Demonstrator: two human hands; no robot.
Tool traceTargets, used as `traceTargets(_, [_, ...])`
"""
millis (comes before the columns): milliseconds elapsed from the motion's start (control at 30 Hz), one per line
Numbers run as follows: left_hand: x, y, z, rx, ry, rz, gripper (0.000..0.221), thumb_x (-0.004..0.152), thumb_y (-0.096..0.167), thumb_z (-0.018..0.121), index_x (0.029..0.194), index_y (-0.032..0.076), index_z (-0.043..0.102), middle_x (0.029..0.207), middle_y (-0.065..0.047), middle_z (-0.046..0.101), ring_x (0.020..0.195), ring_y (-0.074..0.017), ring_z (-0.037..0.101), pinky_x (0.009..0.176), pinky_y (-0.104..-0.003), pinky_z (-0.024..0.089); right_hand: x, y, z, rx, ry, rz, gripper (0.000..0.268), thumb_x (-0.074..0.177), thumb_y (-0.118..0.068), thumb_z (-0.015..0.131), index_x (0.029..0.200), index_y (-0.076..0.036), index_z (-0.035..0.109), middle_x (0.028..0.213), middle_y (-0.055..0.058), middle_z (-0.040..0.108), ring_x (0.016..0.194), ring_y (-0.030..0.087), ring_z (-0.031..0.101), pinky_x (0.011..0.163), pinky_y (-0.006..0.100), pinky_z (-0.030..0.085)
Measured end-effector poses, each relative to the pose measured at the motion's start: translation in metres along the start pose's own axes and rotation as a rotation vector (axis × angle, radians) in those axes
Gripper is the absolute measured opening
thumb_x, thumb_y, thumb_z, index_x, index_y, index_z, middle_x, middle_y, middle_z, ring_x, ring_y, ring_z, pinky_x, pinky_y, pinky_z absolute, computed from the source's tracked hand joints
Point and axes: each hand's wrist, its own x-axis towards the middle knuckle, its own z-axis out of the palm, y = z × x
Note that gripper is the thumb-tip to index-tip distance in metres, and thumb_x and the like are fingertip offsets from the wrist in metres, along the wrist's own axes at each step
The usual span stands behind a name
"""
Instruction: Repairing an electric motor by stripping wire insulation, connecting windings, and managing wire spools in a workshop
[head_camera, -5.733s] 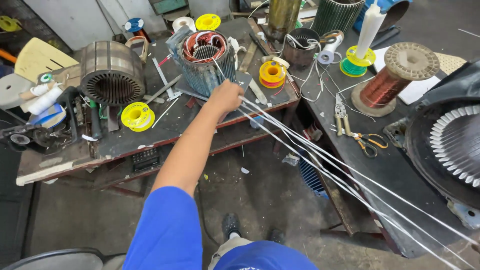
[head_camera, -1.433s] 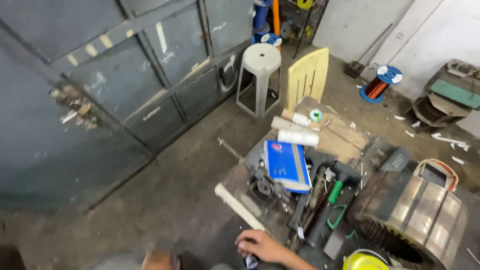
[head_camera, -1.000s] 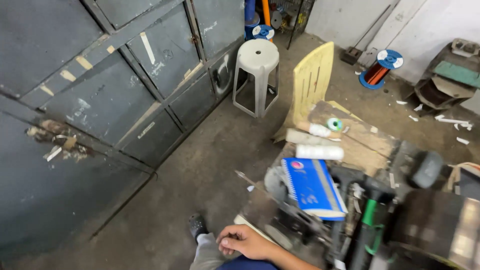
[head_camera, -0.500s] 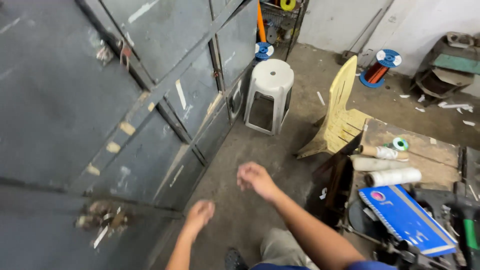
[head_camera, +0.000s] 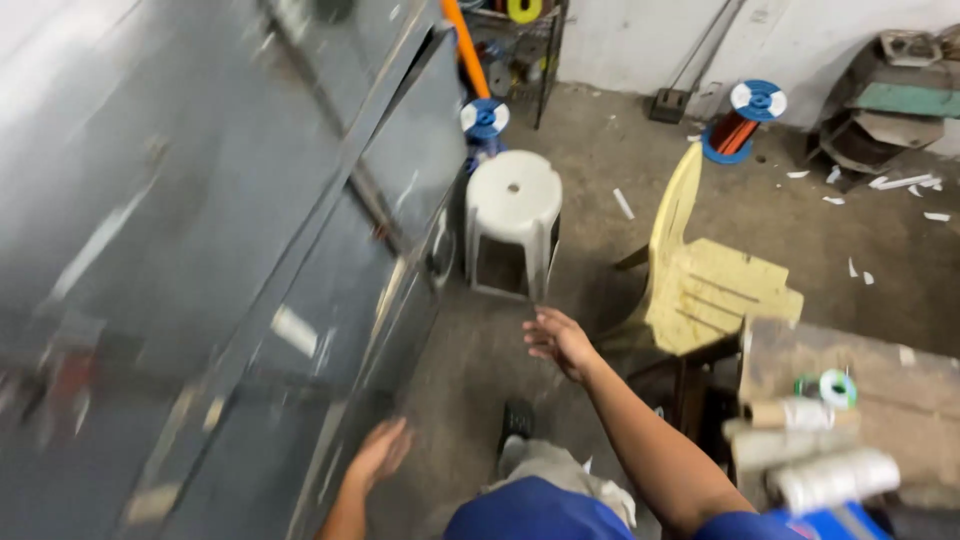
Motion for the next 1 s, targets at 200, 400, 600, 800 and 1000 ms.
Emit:
traceTargets(200, [0.041, 0.123, 0.028, -0.274, 0.124, -0.306, 0.061, 0.103, 0.043, 0.047, 0.154, 0.011, 0.035, 0.156, -0.017, 0.043, 0.144, -0.0366, 0.039, 0.117, -0.054, 0.028, 0.078, -0.083, -0.019, 0.098, 0.024, 0.012, 0.053, 0.101, -0.029, 0.054, 0.144, 0.000, 0.046, 0.135, 0.028, 0.058, 0.121, 0.043, 0.060, 0.097, 0.056, 0.052])
traceTargets(400, [0.197, 0.218, 0.143, -0.530, -0.261, -0.164, 0.053, 0.101, 0.038, 0.043, 0.146, 0.012, 0.050, 0.143, -0.016, 0.057, 0.128, -0.0326, 0.056, 0.098, -0.047, 0.050, 0.185, -0.148, -0.041, 0.282, -0.040, 0.065, 0.047, 0.100, -0.037, 0.052, 0.136, -0.008, 0.053, 0.121, 0.018, 0.067, 0.103, 0.033, 0.070, 0.085, 0.047, 0.060])
traceTargets(600, [0.368, 0.296, 0.254, -0.474, -0.474, -0.223, 0.047, 0.098, 0.036, 0.048, 0.141, 0.016, 0.055, 0.128, -0.008, 0.066, 0.111, -0.0247, 0.066, 0.089, -0.041, 0.057, 0.292, -0.215, -0.058, 0.037, 0.040, 0.114, 0.043, 0.103, -0.033, 0.048, 0.132, -0.001, 0.056, 0.120, 0.020, 0.067, 0.103, 0.034, 0.070, 0.090, 0.048, 0.057])
traceTargets(800, [0.434, 0.383, 0.289, -0.515, -0.422, -0.260, 0.045, 0.096, 0.040, 0.053, 0.135, 0.019, 0.059, 0.121, -0.004, 0.069, 0.107, -0.0207, 0.066, 0.086, -0.036, 0.054, 0.392, -0.291, -0.051, -0.013, 0.020, 0.157, 0.037, 0.099, -0.032, 0.056, 0.126, -0.006, 0.062, 0.103, 0.012, 0.071, 0.090, 0.025, 0.072, 0.081, 0.042, 0.061])
traceTargets(1000, [0.503, 0.431, 0.323, -0.674, -0.254, -0.201, 0.039, 0.098, 0.040, 0.053, 0.130, 0.018, 0.059, 0.118, -0.003, 0.068, 0.106, -0.0201, 0.065, 0.086, -0.035, 0.055, 0.532, -0.343, -0.047, -0.042, -0.112, 0.263, 0.036, 0.098, -0.033, 0.057, 0.122, -0.006, 0.064, 0.100, 0.012, 0.072, 0.085, 0.024, 0.073, 0.076, 0.040, 0.064])
